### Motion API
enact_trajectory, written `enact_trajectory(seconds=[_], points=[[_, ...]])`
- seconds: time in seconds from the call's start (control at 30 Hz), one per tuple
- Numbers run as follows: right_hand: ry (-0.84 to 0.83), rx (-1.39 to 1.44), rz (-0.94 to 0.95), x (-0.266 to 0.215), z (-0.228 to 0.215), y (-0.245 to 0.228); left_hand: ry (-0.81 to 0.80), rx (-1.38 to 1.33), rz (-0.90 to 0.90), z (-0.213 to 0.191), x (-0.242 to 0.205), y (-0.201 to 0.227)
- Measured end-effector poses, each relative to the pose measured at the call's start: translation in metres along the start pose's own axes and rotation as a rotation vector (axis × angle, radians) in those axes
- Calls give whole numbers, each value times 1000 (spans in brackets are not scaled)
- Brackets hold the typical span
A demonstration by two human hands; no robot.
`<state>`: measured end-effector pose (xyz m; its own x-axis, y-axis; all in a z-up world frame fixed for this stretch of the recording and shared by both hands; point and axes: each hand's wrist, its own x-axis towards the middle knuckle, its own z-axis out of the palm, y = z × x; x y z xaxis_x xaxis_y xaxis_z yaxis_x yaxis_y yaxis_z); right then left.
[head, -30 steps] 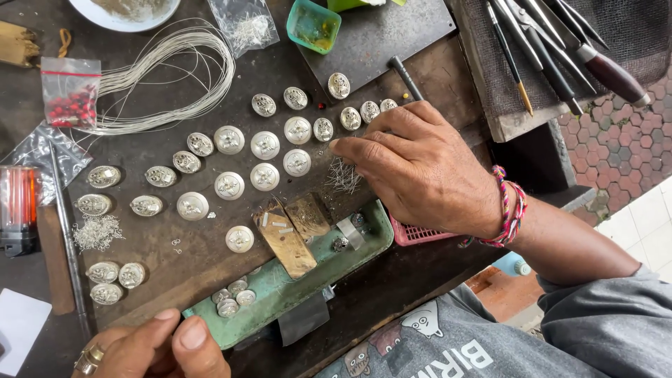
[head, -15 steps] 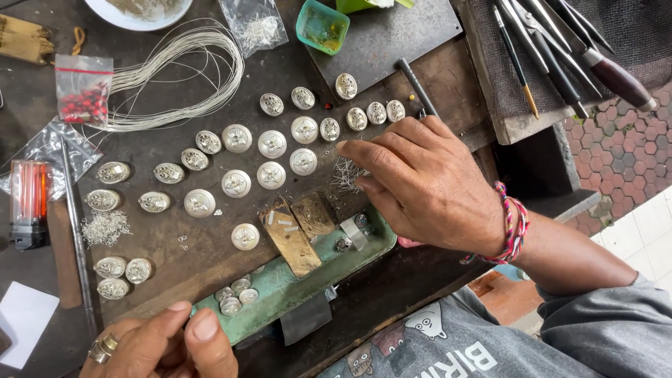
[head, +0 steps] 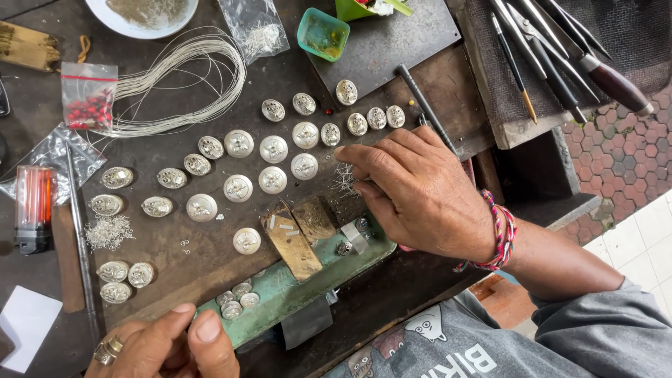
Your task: The person is assembling small silver jewelry pieces by placing tiny components onto a base and then using pliers to adjust or cut wire.
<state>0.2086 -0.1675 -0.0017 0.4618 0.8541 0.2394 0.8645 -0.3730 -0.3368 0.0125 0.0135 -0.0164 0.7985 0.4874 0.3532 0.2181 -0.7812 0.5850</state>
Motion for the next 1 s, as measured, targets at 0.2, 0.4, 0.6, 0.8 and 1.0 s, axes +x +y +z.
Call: enact_trajectory(seconds=[0.2, 0.4, 0.6, 0.8, 1.0], points=[[12, 30, 21, -1, 1, -1, -5, 3, 7, 0, 2, 3], [41, 63, 33, -3, 3, -2, -48, 40, -53, -2, 0, 2], [72, 101, 62, -5, 4, -3, -38, 31, 9, -1, 4, 0], [132, 221, 116, -9, 8, -2, -37, 159, 57, 2, 8, -4], [220, 175, 161, -21, 20, 0, 284, -53, 337, 11, 35, 12]])
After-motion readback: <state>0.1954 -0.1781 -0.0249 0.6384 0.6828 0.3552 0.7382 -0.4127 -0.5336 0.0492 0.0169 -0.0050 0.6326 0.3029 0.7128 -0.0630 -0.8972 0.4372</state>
